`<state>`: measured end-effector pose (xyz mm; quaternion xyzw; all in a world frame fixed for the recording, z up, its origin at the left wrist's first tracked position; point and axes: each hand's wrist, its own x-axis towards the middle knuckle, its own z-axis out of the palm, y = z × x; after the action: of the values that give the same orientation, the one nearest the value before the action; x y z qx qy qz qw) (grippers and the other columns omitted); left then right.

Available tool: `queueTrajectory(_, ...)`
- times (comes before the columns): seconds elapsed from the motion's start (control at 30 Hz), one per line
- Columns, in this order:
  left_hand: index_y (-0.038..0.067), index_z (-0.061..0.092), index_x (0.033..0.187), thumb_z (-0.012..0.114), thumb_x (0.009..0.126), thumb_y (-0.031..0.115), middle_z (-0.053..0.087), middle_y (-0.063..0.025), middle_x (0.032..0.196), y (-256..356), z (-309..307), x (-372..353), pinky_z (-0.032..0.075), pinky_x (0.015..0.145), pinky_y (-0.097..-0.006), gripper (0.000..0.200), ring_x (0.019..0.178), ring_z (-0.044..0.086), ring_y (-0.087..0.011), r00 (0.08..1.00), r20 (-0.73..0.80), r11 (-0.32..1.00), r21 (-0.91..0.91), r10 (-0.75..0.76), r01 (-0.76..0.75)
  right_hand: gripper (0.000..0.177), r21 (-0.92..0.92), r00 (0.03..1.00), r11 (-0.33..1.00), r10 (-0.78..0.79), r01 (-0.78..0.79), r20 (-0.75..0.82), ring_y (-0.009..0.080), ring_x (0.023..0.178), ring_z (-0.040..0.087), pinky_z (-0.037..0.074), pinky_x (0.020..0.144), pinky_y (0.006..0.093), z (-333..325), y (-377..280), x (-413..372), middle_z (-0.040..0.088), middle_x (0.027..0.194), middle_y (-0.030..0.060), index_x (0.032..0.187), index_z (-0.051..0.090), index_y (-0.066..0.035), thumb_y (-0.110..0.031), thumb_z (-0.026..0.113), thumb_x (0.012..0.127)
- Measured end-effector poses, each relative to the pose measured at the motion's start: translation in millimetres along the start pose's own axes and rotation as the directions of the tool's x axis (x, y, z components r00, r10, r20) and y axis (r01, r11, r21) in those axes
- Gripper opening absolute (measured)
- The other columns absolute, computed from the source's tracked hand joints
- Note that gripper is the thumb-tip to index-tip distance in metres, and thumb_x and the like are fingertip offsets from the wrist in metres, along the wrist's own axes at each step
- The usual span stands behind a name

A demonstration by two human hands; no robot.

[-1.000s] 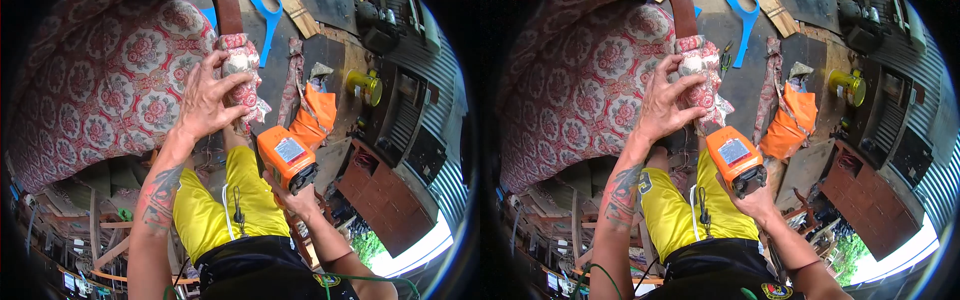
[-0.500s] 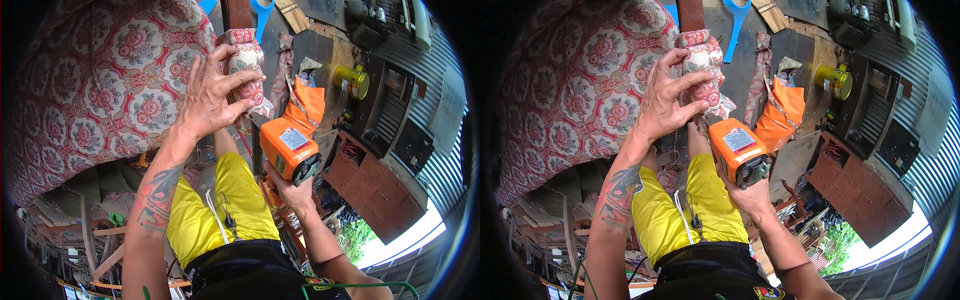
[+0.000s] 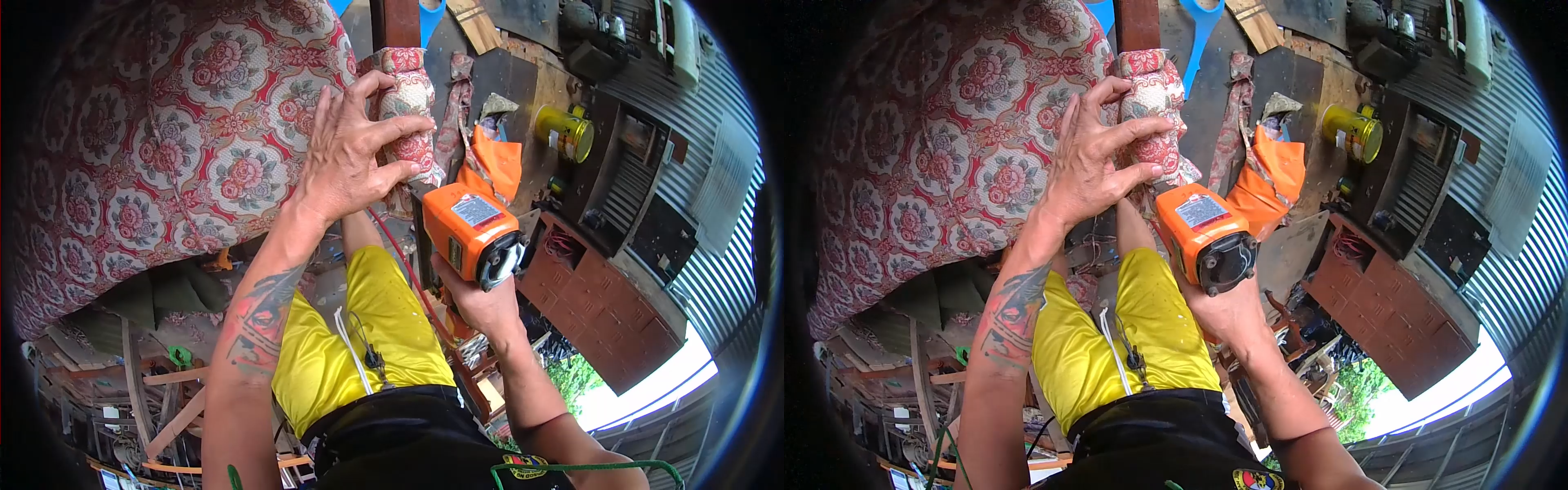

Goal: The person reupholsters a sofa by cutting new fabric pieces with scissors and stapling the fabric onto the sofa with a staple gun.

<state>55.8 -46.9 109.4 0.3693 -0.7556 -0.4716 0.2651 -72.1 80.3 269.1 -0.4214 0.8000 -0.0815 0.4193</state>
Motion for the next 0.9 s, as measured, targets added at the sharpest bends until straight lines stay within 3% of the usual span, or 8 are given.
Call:
queueTrajectory(0.1,0.031,0.072,0.111,0.084,0.064,0.033,0.042,-0.0051,0.137,-0.2,-1.5,0.6,0.020,0.113,-0.0645,0.048,0.130,0.045,-0.0286,1.000,0.008,1.000,-0.009,-0.023,0.023,0.037,-0.172,0.999,0.984,-0.040,0.045,0.031,0.0239,0.093,0.066,0.050,0.086,0.0348,-1.7,-1.8,-0.8,0.069,0.104,0.0100,0.117,0.064,-0.003,-0.021,0.073,0.086)
queueTrajectory(0.2,0.030,0.071,0.113,0.083,0.067,0.032,0.042,-0.0057,0.138,4.9,-3.0,-1.9,0.020,0.114,-0.0624,0.047,0.129,0.046,-0.0286,1.000,0.023,1.000,0.005,-0.022,0.022,0.039,-0.042,0.988,0.992,0.125,-0.122,0.087,0.0267,0.100,0.066,0.049,0.090,0.0349,-4.4,5.0,-8.6,0.069,0.107,0.0110,0.118,0.064,-0.003,-0.022,0.075,0.085)
queueTrajectory(0.27,0.029,0.071,0.114,0.082,0.069,0.032,0.043,-0.0063,0.139,0.8,-7.2,0.6,0.021,0.115,-0.0593,0.047,0.129,0.046,-0.0286,1.000,0.024,0.999,0.043,-0.008,0.007,0.028,-0.143,0.981,0.974,-0.186,0.177,-0.052,0.0212,0.080,0.068,0.053,0.076,0.0339,-7.2,24.6,-21.7,0.071,0.090,0.0080,0.105,0.068,-0.003,-0.021,0.076,0.085)
queueTrajectory(0.37,0.022,0.065,0.126,0.080,0.073,0.029,0.044,-0.0125,0.140,-6.5,2.4,-4.1,0.037,0.111,-0.0438,0.056,0.128,0.047,-0.0338,0.999,-0.014,0.997,-0.075,-0.038,0.036,0.021,-0.248,0.991,0.962,-0.129,0.114,-0.044,0.0125,0.054,0.062,0.049,0.053,0.0287,-23.5,49.1,-48.6,0.064,0.065,0.0016,0.097,0.067,-0.003,-0.020,0.075,0.087)
queueTrajectory(0.67,0.015,0.044,0.145,0.082,0.075,0.033,0.038,-0.0184,0.150,43.0,35.1,-19.2,0.040,0.106,-0.0464,0.081,0.133,0.044,-0.0372,0.986,-0.115,0.969,0.203,-0.121,0.143,0.026,0.033,0.995,0.997,0.074,-0.071,-0.073,0.0153,0.066,0.065,0.051,0.062,0.0302,-45.5,88.0,-60.6,0.068,0.082,0.0059,0.103,0.066,-0.001,-0.016,0.077,0.084)
queueTrajectory(0.73,0.006,0.041,0.144,0.079,0.081,0.036,0.044,-0.0221,0.145,51.2,45.1,-17.1,0.041,0.105,-0.0445,0.080,0.131,0.046,-0.0346,0.752,-0.258,0.761,-0.464,-0.606,0.454,0.033,-0.016,0.988,0.994,-0.110,0.109,-0.110,0.0223,0.081,0.068,0.053,0.075,0.0348,-49.8,89.7,-59.5,0.070,0.093,0.0093,0.109,0.066,-0.001,-0.015,0.078,0.082)
queueTrajectory(0.87,-0.004,0.040,0.141,0.069,0.090,0.018,0.056,-0.0226,0.130,70.2,85.2,-41.9,0.043,0.101,-0.0342,0.063,0.115,0.058,-0.0273,0.753,-0.261,0.793,-0.293,-0.603,0.534,0.035,0.198,0.999,0.980,-0.010,0.003,0.032,0.0294,0.092,0.067,0.052,0.084,0.0383,-55.7,104.1,-61.0,0.069,0.102,0.0124,0.112,0.066,-0.003,-0.016,0.078,0.082)
queueTrajectory(0.9,-0.003,0.040,0.142,0.070,0.090,0.017,0.057,-0.0202,0.128,75.3,95.0,-45.7,0.043,0.100,-0.0327,0.063,0.113,0.058,-0.0247,0.713,-0.182,0.681,-0.524,-0.677,0.512,0.035,0.154,0.998,0.988,-0.037,0.028,0.057,0.0309,0.097,0.066,0.051,0.086,0.0390,-56.4,110.3,-61.4,0.068,0.105,0.0136,0.112,0.065,-0.003,-0.015,0.077,0.082)
